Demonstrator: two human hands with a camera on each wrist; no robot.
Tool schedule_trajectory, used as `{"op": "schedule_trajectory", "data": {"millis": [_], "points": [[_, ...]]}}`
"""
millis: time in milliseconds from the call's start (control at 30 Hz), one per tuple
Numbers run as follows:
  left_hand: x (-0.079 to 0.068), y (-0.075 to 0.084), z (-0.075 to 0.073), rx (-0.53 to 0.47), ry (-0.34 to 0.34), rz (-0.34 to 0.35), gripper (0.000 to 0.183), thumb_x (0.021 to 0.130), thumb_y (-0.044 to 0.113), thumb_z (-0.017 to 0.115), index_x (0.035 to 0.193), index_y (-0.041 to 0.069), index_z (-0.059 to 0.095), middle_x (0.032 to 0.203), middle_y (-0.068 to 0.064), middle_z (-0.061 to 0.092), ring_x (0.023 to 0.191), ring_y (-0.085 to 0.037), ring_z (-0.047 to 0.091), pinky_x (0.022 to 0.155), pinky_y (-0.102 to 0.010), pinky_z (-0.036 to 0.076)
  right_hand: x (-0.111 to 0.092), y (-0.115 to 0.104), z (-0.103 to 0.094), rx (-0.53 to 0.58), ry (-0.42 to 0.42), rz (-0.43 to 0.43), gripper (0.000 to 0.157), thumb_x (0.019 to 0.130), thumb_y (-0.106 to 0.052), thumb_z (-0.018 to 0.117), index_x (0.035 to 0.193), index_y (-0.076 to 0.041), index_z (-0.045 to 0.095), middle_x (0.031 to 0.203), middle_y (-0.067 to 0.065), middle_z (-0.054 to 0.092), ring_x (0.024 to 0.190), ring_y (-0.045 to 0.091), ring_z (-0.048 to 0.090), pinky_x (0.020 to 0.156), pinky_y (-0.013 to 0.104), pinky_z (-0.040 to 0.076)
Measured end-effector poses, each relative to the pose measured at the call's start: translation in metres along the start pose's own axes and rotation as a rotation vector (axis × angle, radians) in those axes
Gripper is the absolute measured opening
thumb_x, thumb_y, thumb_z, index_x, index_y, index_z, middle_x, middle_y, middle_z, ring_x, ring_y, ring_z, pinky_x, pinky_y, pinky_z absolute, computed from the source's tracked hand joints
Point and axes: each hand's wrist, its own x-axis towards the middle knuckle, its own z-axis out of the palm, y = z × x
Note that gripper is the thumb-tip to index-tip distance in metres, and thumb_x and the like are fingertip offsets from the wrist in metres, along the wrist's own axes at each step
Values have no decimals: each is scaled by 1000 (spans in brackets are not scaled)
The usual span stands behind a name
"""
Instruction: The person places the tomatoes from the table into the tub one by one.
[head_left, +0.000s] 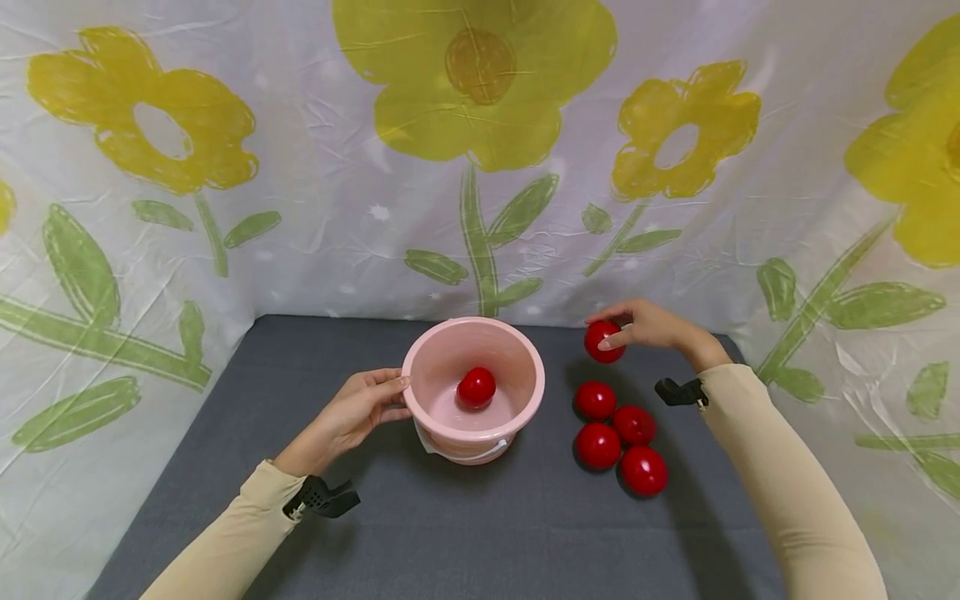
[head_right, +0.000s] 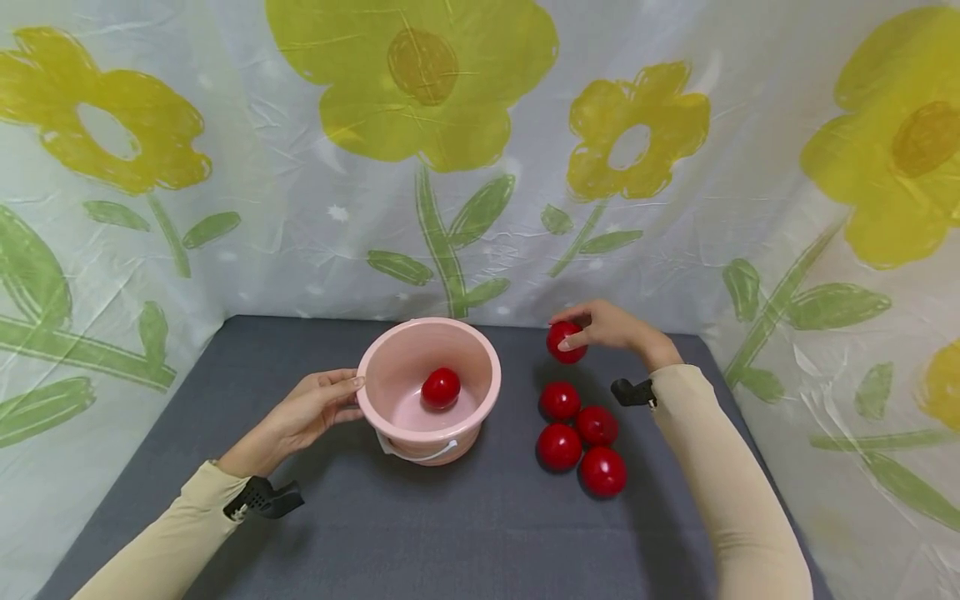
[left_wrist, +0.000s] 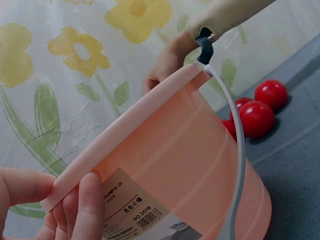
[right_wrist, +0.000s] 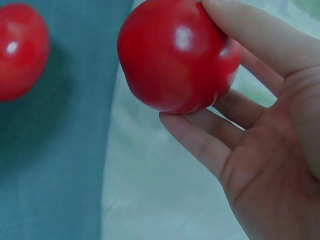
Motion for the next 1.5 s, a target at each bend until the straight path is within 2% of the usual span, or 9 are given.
{"op": "schedule_trajectory", "data": {"millis": [200, 400, 467, 767, 1133, 1500], "points": [[0, 0, 1, -4, -4, 4, 31, 99, 10, 56, 123, -8, 51, 86, 3, 65, 76, -6, 65, 72, -22, 61, 9, -22, -2, -6, -21, -23, 50, 86, -27, 77, 132, -14, 64, 128, 11, 68, 116, 27, 60, 87, 30, 54], [0, 1, 1, -9, -5, 2, 31, 100, 10, 56, 124, -8, 50, 88, 1, 65, 77, -6, 65, 72, -23, 61, 19, -45, -5, -7, -45, -58, 53, 85, -27, 79, 133, -13, 63, 133, 12, 65, 117, 27, 60, 87, 28, 55], [0, 1, 1, -11, -2, 1, 32, 100, 10, 56, 125, -9, 49, 88, 1, 65, 76, -6, 65, 72, -22, 61, 22, -54, -7, -5, -54, -68, 52, 85, -28, 79, 133, -17, 63, 133, 10, 65, 117, 26, 60, 87, 28, 55], [1, 0, 1, -13, -1, 6, 33, 100, 10, 55, 125, -10, 48, 89, 1, 66, 77, -6, 65, 72, -22, 61, 38, -88, -8, 47, -100, -169, 46, 87, -19, 76, 131, -16, 65, 126, 10, 68, 111, 23, 62, 85, 32, 59], [1, 0, 1, -14, -11, 10, 31, 101, 9, 54, 125, -9, 48, 88, 2, 65, 77, -5, 65, 72, -22, 61, 55, -128, 0, -36, -140, -231, 46, 87, -22, 76, 132, -19, 64, 125, 5, 69, 110, 19, 64, 88, 32, 57], [1, -1, 0, -15, -22, 9, 39, 101, 10, 55, 129, -13, 44, 87, 2, 66, 77, -5, 66, 72, -21, 61, 71, -157, 17, 9, -237, -262, 44, 87, -20, 75, 130, -18, 65, 125, 4, 68, 112, 20, 63, 91, 34, 58]]}}
